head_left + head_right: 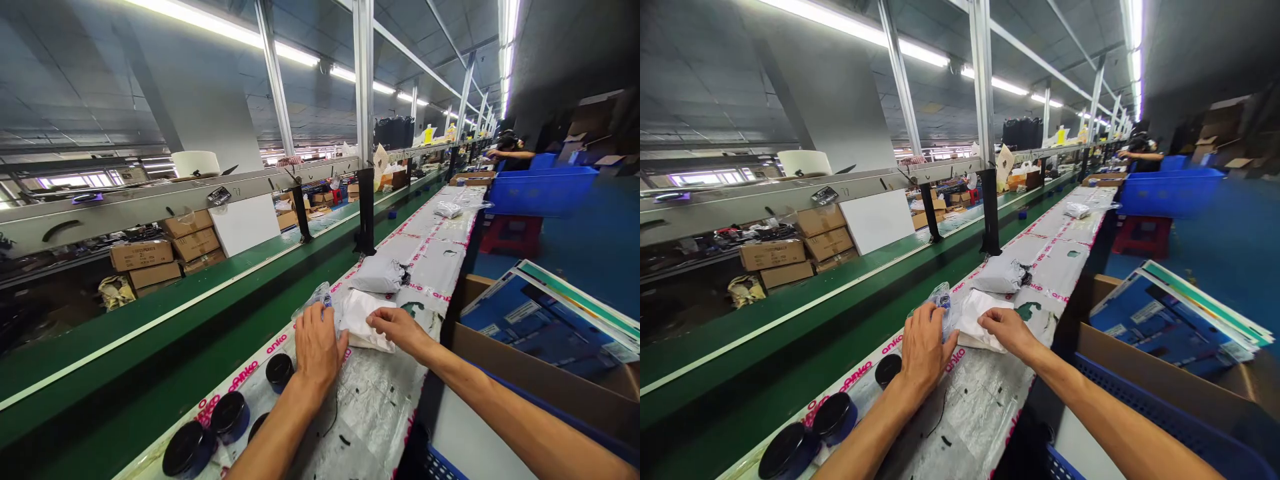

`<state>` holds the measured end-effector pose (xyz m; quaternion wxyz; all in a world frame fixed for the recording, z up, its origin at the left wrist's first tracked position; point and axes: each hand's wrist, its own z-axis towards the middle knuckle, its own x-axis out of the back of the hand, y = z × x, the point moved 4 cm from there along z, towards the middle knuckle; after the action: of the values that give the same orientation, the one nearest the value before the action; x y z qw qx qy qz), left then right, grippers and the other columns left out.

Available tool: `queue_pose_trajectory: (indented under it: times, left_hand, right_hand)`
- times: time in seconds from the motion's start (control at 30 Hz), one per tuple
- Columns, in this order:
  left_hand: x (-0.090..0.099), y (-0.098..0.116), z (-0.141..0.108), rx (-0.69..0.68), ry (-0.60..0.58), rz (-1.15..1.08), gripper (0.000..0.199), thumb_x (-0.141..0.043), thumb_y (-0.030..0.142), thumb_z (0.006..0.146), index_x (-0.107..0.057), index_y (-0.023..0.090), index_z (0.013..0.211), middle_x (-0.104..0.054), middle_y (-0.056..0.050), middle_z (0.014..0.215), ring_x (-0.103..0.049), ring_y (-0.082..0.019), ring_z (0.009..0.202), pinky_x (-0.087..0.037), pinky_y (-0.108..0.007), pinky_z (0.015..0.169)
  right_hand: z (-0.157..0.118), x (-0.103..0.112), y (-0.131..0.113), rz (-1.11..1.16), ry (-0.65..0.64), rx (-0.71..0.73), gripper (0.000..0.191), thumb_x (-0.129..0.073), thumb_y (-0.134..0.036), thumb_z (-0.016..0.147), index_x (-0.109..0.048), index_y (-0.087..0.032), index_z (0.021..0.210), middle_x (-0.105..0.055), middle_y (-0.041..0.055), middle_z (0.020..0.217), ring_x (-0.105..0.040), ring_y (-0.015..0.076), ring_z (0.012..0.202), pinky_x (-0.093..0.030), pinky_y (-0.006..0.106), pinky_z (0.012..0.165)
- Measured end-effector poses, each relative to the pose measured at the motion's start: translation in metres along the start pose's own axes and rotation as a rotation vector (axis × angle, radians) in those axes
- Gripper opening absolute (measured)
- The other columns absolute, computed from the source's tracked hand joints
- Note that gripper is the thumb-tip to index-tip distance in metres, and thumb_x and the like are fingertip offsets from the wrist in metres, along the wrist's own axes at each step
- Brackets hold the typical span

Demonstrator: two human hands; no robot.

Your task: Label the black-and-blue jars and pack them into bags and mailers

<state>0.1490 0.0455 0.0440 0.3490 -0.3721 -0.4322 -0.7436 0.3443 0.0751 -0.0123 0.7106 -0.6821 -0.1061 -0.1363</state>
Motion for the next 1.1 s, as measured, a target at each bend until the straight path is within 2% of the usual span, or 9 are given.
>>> queue_pose_trajectory:
  times: [0.1, 0.27, 0.37, 0.5, 0.57, 0.7, 0.9, 1.0, 1.1]
  left_hand:
    - [-0.008, 0.015, 0.000, 0.026, -0.049, -0.238, 0.022, -0.058, 0.035, 0.094, -0.070, 0.019, 0.102, -0.070, -0.010, 0.109, -0.064, -0.027, 0.104, -0.047, -0.040, 0.094]
    - [-0.027, 0.013, 0.009, 0.186, -0.177, -0.646, 0.040, -0.055, 0.053, 0.092, -0.068, 0.016, 0.086, -0.073, -0.007, 0.079, -0.067, -0.017, 0.065, -0.051, -0.028, 0.060]
    - [-0.026, 0.005, 0.009, 0.244, -0.250, -0.814, 0.044, -0.058, 0.058, 0.086, -0.063, 0.015, 0.081, -0.071, -0.007, 0.072, -0.064, -0.015, 0.057, -0.049, -0.025, 0.054]
    - [-0.009, -0.008, 0.005, 0.255, -0.272, -0.897, 0.043, -0.060, 0.060, 0.080, -0.059, 0.017, 0.076, -0.069, -0.005, 0.067, -0.064, -0.015, 0.058, -0.050, -0.026, 0.056]
    - [0.002, -0.018, 0.003, 0.250, -0.237, -0.871, 0.039, -0.062, 0.057, 0.079, -0.059, 0.018, 0.074, -0.068, -0.005, 0.064, -0.062, -0.015, 0.055, -0.049, -0.026, 0.054]
    - [0.036, -0.049, -0.002, 0.222, -0.063, -0.700, 0.028, -0.067, 0.046, 0.077, -0.061, 0.019, 0.071, -0.066, -0.002, 0.062, -0.058, -0.015, 0.056, -0.044, -0.025, 0.055]
    - [0.092, -0.100, -0.014, 0.211, 0.160, -0.316, 0.018, -0.062, 0.038, 0.087, -0.067, 0.022, 0.082, -0.066, 0.002, 0.072, -0.059, -0.015, 0.069, -0.041, -0.025, 0.066]
    - [0.100, -0.124, -0.024, 0.258, 0.189, -0.113, 0.012, -0.058, 0.028, 0.091, -0.067, 0.021, 0.086, -0.068, 0.001, 0.078, -0.060, -0.016, 0.074, -0.042, -0.027, 0.071]
    - [0.090, -0.142, -0.039, 0.279, 0.084, 0.034, 0.013, -0.063, 0.028, 0.093, -0.067, 0.018, 0.086, -0.067, 0.001, 0.078, -0.062, -0.016, 0.075, -0.048, -0.032, 0.076]
  right_hand:
    - [-0.008, -0.003, -0.010, 0.146, -0.058, -0.023, 0.025, -0.062, -0.043, 0.073, -0.065, -0.018, 0.072, -0.059, -0.0013, 0.064, -0.051, 0.0126, 0.058, -0.039, 0.025, 0.055]
    - [-0.021, -0.014, -0.027, 0.337, -0.189, -0.028, 0.025, -0.076, -0.038, 0.066, -0.067, -0.017, 0.074, -0.060, -0.0026, 0.069, -0.048, 0.0091, 0.056, -0.040, 0.023, 0.053]
    - [-0.027, -0.020, -0.034, 0.432, -0.275, -0.040, 0.032, -0.083, -0.041, 0.064, -0.066, -0.017, 0.076, -0.063, 0.0000, 0.075, -0.054, 0.0113, 0.063, -0.043, 0.023, 0.055]
    - [-0.028, -0.027, -0.040, 0.502, -0.362, -0.035, 0.039, -0.084, -0.048, 0.069, -0.063, -0.016, 0.078, -0.066, 0.0037, 0.077, -0.060, 0.0148, 0.068, -0.049, 0.026, 0.056]
    - [-0.026, -0.028, -0.043, 0.509, -0.332, -0.001, 0.039, -0.081, -0.050, 0.073, -0.061, -0.017, 0.080, -0.064, 0.0022, 0.076, -0.060, 0.0142, 0.067, -0.050, 0.026, 0.056]
    - [-0.015, -0.039, -0.055, 0.455, -0.199, 0.134, 0.037, -0.075, -0.051, 0.080, -0.057, -0.019, 0.084, -0.062, 0.0004, 0.076, -0.064, 0.0163, 0.071, -0.054, 0.028, 0.059]
    - [0.001, -0.099, -0.091, 0.208, -0.025, 0.506, 0.024, -0.056, -0.045, 0.096, -0.060, -0.022, 0.096, -0.068, 0.0052, 0.090, -0.066, 0.0212, 0.084, -0.056, 0.035, 0.075]
    - [-0.001, -0.135, -0.097, -0.012, -0.041, 0.731, 0.013, -0.054, -0.029, 0.097, -0.064, -0.022, 0.092, -0.069, 0.0065, 0.094, -0.063, 0.0222, 0.091, -0.050, 0.037, 0.086]
    - [-0.007, -0.160, -0.085, -0.250, -0.105, 0.889, 0.018, -0.056, -0.016, 0.094, -0.065, -0.021, 0.080, -0.069, 0.0072, 0.086, -0.060, 0.0237, 0.090, -0.046, 0.037, 0.085]
